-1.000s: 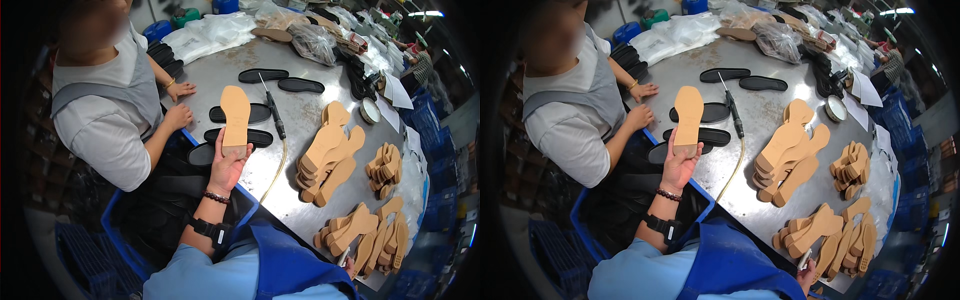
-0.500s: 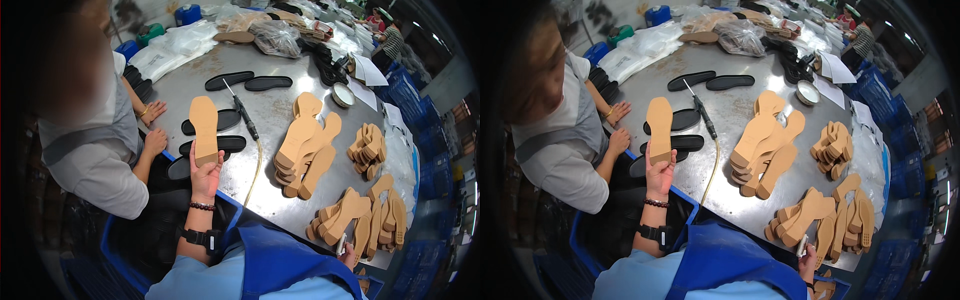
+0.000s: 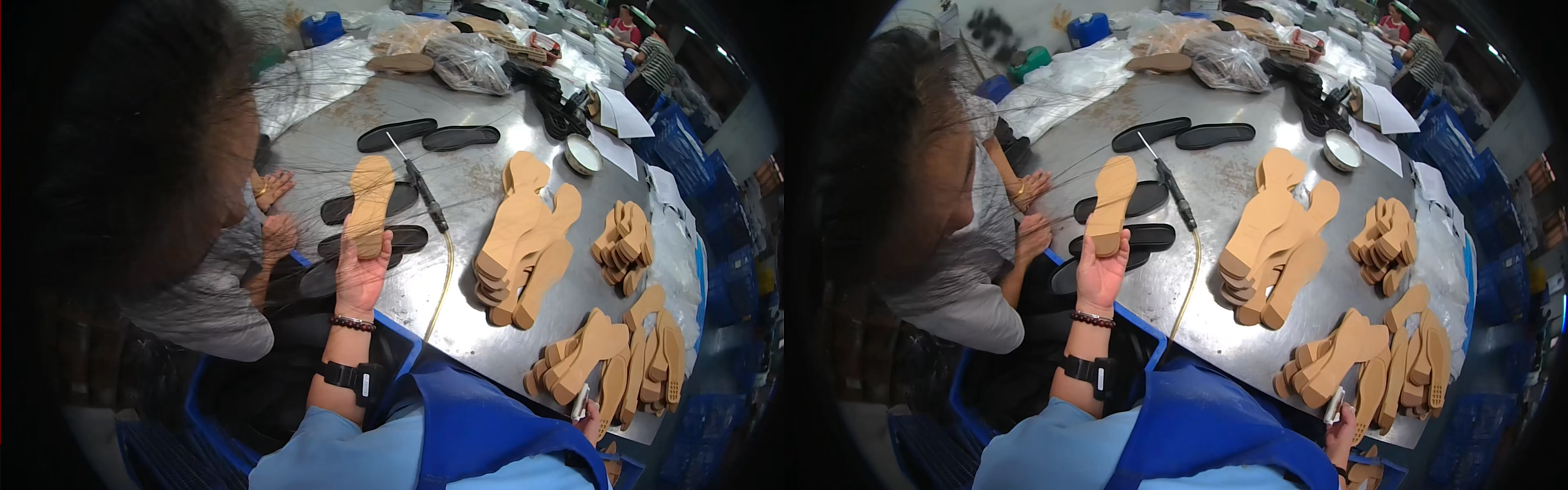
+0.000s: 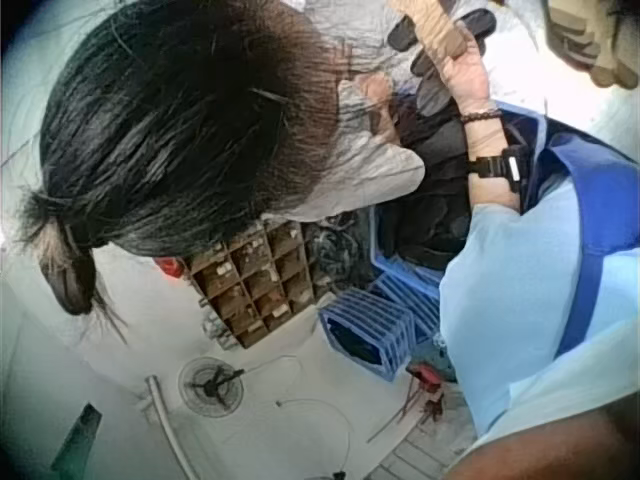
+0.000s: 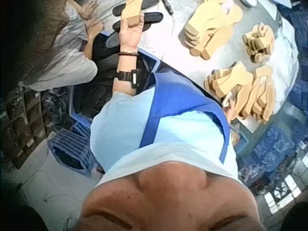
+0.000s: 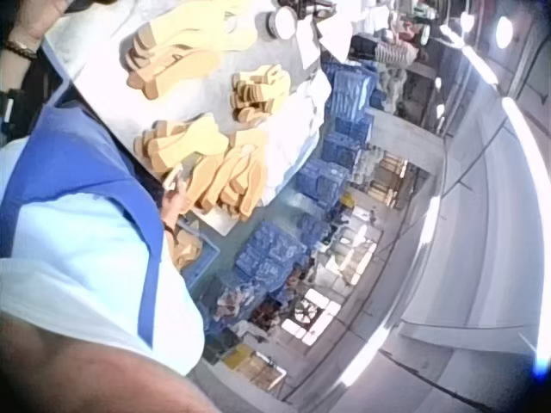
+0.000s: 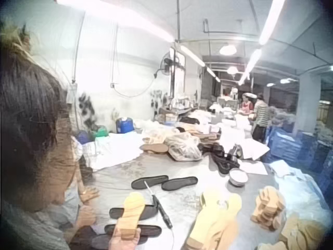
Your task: Applying adhesive to shoe soles and stacking them on a factory production line.
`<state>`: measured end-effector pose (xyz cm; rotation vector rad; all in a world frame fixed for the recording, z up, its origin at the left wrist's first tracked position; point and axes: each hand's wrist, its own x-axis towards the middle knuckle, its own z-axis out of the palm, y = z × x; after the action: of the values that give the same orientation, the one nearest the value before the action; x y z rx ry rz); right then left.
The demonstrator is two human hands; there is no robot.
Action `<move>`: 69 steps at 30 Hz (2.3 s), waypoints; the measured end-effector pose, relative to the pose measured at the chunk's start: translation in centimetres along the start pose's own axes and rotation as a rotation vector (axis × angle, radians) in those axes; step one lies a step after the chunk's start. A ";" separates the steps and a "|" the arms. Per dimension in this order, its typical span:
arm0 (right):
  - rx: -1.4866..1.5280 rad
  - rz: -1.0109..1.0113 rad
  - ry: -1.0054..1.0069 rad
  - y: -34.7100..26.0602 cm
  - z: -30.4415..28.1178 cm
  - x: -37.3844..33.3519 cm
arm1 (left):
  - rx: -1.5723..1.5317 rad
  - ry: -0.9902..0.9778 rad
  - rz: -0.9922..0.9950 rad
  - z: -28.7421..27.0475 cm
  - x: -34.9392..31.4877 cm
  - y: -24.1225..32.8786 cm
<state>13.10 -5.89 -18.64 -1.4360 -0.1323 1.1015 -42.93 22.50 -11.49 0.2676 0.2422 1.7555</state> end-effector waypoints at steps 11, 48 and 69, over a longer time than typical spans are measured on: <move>-0.165 -0.146 -0.051 1.2 -2.0 0.9 | 0.158 0.023 -0.022 0.3 -0.4 0.9; -0.169 -0.013 -0.025 0.1 -2.1 1.3 | 0.216 0.136 0.075 -2.6 -0.3 1.4; -0.222 -0.002 -0.080 -3.9 6.9 -3.4 | 0.159 0.279 0.106 -4.4 -0.6 -0.1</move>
<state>8.66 -2.34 -12.15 -1.5879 -0.3212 1.1703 -44.08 21.87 -15.75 0.1506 0.5797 1.8803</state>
